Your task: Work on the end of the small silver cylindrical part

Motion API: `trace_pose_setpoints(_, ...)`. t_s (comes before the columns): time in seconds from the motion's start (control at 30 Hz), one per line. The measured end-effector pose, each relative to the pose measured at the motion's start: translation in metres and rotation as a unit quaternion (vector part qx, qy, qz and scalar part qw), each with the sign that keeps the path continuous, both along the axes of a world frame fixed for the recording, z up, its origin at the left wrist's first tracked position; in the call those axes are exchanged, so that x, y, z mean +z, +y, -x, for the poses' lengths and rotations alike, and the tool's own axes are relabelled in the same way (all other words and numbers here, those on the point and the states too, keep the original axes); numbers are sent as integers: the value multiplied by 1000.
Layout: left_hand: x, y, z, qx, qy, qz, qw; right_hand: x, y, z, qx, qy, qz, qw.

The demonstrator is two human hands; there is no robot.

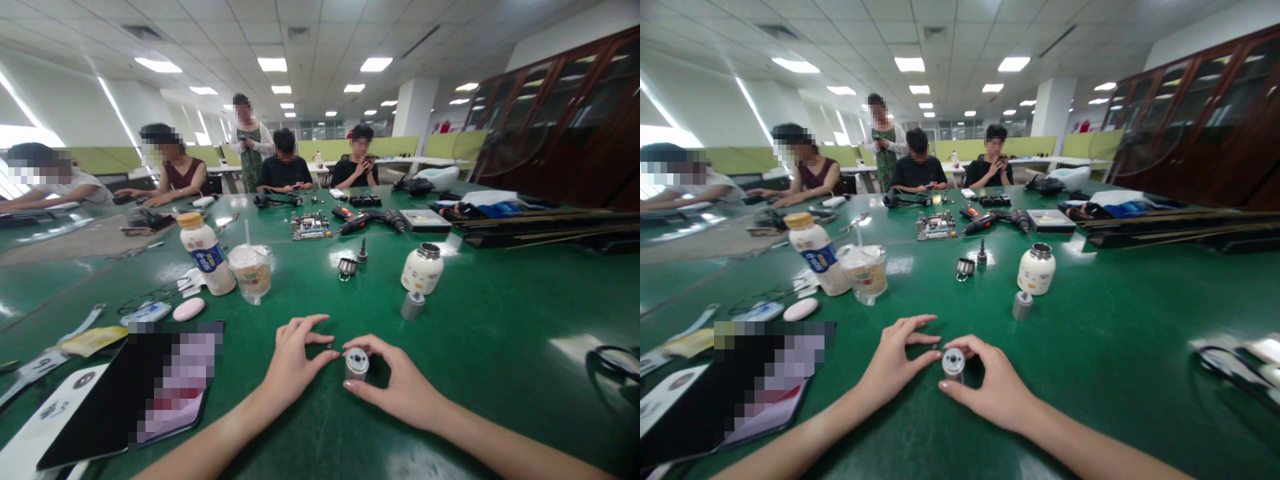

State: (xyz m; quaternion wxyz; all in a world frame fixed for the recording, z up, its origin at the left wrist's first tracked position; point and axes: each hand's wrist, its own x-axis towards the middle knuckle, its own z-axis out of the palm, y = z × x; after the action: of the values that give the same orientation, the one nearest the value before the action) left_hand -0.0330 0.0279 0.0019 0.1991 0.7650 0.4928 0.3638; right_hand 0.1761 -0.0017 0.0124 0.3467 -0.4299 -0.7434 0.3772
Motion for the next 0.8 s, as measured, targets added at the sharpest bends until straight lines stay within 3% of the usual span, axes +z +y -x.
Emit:
trace_pose_setpoints(0.13, 17, -4, -6, 16, -40, -15, 999, -2, 0, 0, -8, 3, 0, 1000)
trace_pose_setpoints(0.3, 39, -21, -21, -41, -109, -31, 993, -5, 0, 0, -4, 6, -8, 1000)
trace_pose_setpoints(0.57, 37, -26, -30, -62, -75, -23, 995, -5, -1, 1, 3, 18, -14, 1000)
trace_pose_setpoints(0.8, 40, -30, -27, -130, -78, -21, 988, -7, 1, 1, -2, 20, -20, 1000)
